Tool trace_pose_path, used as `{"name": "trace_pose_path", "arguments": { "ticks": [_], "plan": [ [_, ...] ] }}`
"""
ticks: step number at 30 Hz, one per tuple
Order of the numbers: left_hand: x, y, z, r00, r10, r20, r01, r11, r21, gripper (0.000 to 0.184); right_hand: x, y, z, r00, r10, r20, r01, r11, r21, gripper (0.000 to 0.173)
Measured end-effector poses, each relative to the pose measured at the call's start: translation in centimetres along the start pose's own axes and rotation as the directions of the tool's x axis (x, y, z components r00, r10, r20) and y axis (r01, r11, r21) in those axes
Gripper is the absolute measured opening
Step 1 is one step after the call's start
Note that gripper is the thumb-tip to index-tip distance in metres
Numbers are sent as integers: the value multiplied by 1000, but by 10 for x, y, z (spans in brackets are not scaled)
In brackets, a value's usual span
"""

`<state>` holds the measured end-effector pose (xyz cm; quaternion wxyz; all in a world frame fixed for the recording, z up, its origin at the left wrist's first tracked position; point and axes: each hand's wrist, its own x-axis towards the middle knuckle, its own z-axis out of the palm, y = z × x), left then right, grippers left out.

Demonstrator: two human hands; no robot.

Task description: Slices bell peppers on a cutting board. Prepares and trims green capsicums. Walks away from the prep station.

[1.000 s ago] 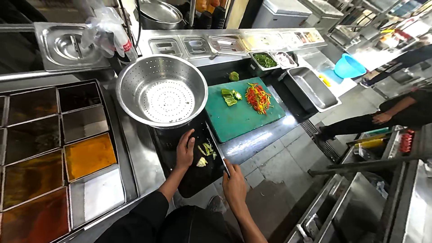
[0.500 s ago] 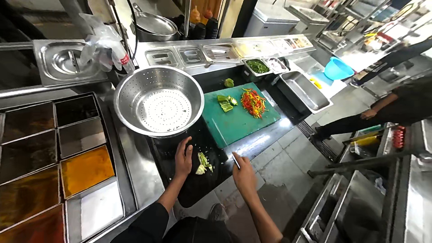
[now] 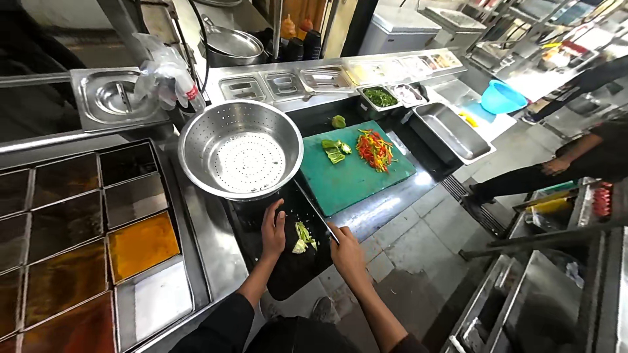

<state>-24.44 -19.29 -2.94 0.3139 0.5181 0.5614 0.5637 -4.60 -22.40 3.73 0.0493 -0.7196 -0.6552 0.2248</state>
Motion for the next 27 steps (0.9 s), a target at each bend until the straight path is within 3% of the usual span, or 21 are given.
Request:
{"name": "trace_pose_path", "arguments": {
  "ticks": [3, 6, 10, 13, 16, 19, 22, 24, 27],
  "plan": [
    [-1, 1, -1, 1000, -3, 19, 3, 1000, 3, 54, -22, 2, 8, 996, -88, 31, 89, 996, -16, 46],
    [-1, -3, 0, 1000, 6, 4, -6, 1000, -6, 55, -64, 28, 10, 976, -186, -111, 188, 982, 11, 43],
    [0, 0, 0, 998, -57, 12, 56, 998, 29, 54, -99, 68, -9, 974, -72, -215, 81, 996, 33, 44],
    [17, 8, 12, 972, -111, 206, 70, 978, 197, 51, -109, 79, -12, 979, 9, -202, -1, 999, 39, 45],
    [45, 4, 28, 873, -63, 484, -197, 861, 468, 70, -121, 82, -5, 980, 50, -195, -41, 998, 49, 45],
    [62, 0, 38, 770, -124, 626, -361, 724, 588, 79, -135, 87, -4, 968, 63, -244, -57, 998, 31, 47],
    [57, -5, 32, 716, -24, 697, -456, 740, 495, 65, -141, 94, -10, 962, 73, -264, -72, 997, 15, 50],
    [51, -10, 24, 708, 105, 698, -461, 818, 344, 48, -138, 95, -10, 955, 82, -284, -91, 996, -19, 50],
    [48, -17, 17, 793, 259, 552, -351, 934, 67, 37, -132, 95, -6, 953, 51, -299, -74, 995, -66, 50]
  ]
}}
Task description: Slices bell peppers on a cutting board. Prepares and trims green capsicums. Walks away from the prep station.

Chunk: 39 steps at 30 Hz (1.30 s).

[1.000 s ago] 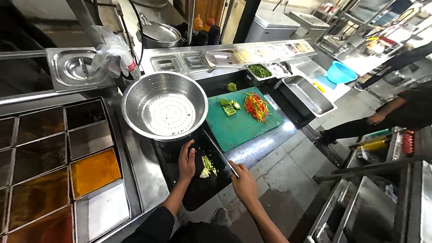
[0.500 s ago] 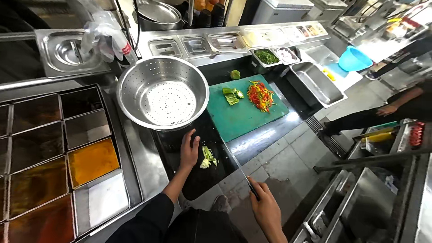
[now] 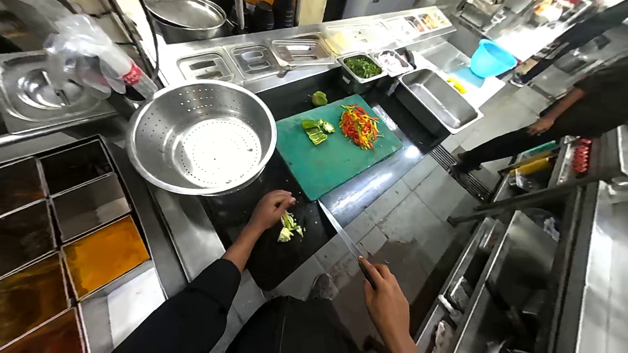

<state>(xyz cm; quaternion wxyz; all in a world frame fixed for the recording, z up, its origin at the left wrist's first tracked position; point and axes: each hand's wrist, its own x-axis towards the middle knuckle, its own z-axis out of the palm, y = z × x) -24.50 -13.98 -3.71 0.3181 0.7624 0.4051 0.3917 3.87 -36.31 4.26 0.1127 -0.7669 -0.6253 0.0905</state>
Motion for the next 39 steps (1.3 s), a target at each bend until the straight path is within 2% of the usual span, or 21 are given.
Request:
{"name": "trace_pose_path", "arguments": {
  "ticks": [3, 5, 9, 12, 15, 18, 21, 24, 27, 29, 34, 37, 39],
  "plan": [
    [2, 1, -7, 977, -110, -182, 102, 993, -55, 40, -8, -7, -1, 997, -75, 21, 75, 997, 6, 49],
    [5, 4, -6, 962, -161, -220, 156, 987, -38, 42, -11, -10, -1, 996, -94, 1, 94, 995, 16, 49],
    [4, 3, -6, 942, -149, -301, 130, 988, -81, 43, 8, -24, 8, 998, -56, -11, 57, 994, 92, 46],
    [3, -1, -9, 916, -154, -371, 111, 985, -135, 48, 36, -50, 22, 997, -15, 78, 4, 989, 147, 44],
    [-1, 1, -8, 889, -161, -429, 112, 984, -139, 50, 66, -75, 36, 978, 52, 202, -75, 991, 109, 44],
    [-15, 12, -8, 833, -271, -482, 198, 960, -198, 50, 76, -85, 49, 977, 26, 212, -52, 992, 117, 45],
    [-34, 18, -11, 760, -379, -528, 285, 924, -253, 51, 58, -83, 48, 972, -94, 217, 59, 985, 164, 45],
    [-41, 18, -13, 684, -450, -575, 314, 892, -325, 55, 41, -79, 43, 965, -167, 204, 125, 971, 201, 44],
    [-37, 19, -11, 650, -453, -610, 306, 891, -335, 52, 65, -79, 43, 970, -125, 209, 87, 979, 182, 42],
    [-36, 21, -11, 656, -440, -613, 292, 897, -331, 52, 85, -78, 47, 961, -122, 249, 81, 983, 166, 43],
    [-54, 40, -8, 669, -476, -571, 346, 879, -326, 55, 76, -71, 42, 902, -292, 318, 236, 951, 201, 44],
    [-79, 62, 12, 636, -539, -552, 404, 842, -358, 59, 76, -54, 38, 905, -283, 317, 156, 915, 373, 40],
    [-97, 75, 28, 625, -590, -511, 435, 807, -399, 59, 87, -34, 42, 911, -275, 309, 82, 852, 517, 42]
  ]
}}
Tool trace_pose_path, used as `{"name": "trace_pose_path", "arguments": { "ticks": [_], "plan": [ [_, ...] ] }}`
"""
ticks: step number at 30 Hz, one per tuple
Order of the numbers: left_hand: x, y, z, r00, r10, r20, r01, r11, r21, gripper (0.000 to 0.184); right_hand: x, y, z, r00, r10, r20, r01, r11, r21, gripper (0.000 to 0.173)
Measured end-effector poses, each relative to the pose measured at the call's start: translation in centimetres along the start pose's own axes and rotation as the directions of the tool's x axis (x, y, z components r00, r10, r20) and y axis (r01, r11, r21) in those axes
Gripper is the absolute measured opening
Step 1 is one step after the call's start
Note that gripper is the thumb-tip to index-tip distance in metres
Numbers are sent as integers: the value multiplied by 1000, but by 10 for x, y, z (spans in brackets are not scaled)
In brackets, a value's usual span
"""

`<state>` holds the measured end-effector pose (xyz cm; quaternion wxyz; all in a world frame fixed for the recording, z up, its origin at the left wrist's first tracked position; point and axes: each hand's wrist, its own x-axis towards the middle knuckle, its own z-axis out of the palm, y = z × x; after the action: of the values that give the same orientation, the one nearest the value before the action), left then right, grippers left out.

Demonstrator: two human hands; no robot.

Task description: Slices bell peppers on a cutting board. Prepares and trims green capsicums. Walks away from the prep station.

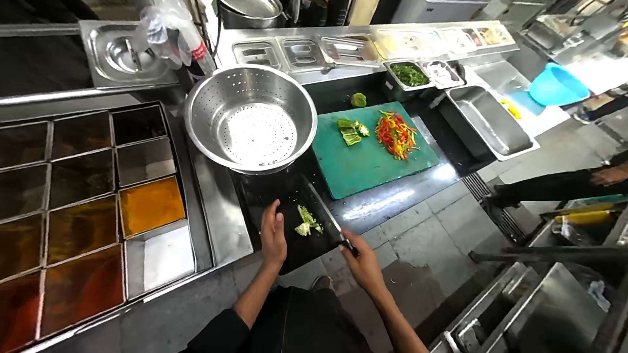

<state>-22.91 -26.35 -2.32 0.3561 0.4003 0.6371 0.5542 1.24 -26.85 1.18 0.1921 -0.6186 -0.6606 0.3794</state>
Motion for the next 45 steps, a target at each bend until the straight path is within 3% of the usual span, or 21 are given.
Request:
{"name": "trace_pose_path", "arguments": {
  "ticks": [3, 6, 10, 15, 20, 25, 32, 37, 40, 45],
  "plan": [
    [-15, 2, 5, 1000, -5, 9, 4, 998, 57, 61, 10, 28, -16, 998, 53, 44, -58, 991, 121, 48],
    [-14, 4, 22, 999, 36, 20, -40, 973, 228, 59, 2, 42, -22, 989, 64, 131, -88, 979, 182, 51],
    [-5, 1, 65, 984, 167, 53, -169, 821, 546, 59, -25, 35, -4, 979, 28, 203, -70, 976, 205, 51],
    [4, 6, 89, 988, 142, -58, -76, 785, 614, 49, -26, 20, 20, 946, 20, 323, -145, 919, 367, 51],
    [2, 22, 97, 974, 64, -217, 44, 887, 460, 48, -13, 25, 0, 881, -74, 467, -180, 860, 477, 52],
    [-3, 34, 117, 896, 169, -410, -20, 939, 344, 43, -4, 29, -34, 860, -139, 491, -127, 874, 469, 53],
    [21, 54, 156, 840, 52, -540, -83, 996, -33, 49, 25, 24, -81, 884, -138, 446, -99, 878, 468, 53],
    [49, 67, 179, 840, -49, -540, -184, 911, -369, 46, 56, 21, -109, 887, -138, 441, -90, 884, 459, 52],
    [54, 69, 187, 857, -173, -486, -142, 827, -544, 49, 70, 27, -124, 867, -151, 475, -99, 882, 460, 53],
    [48, 79, 188, 778, -360, -515, -179, 659, -731, 50, 91, 28, -149, 769, -175, 615, -118, 906, 406, 54]
  ]
}}
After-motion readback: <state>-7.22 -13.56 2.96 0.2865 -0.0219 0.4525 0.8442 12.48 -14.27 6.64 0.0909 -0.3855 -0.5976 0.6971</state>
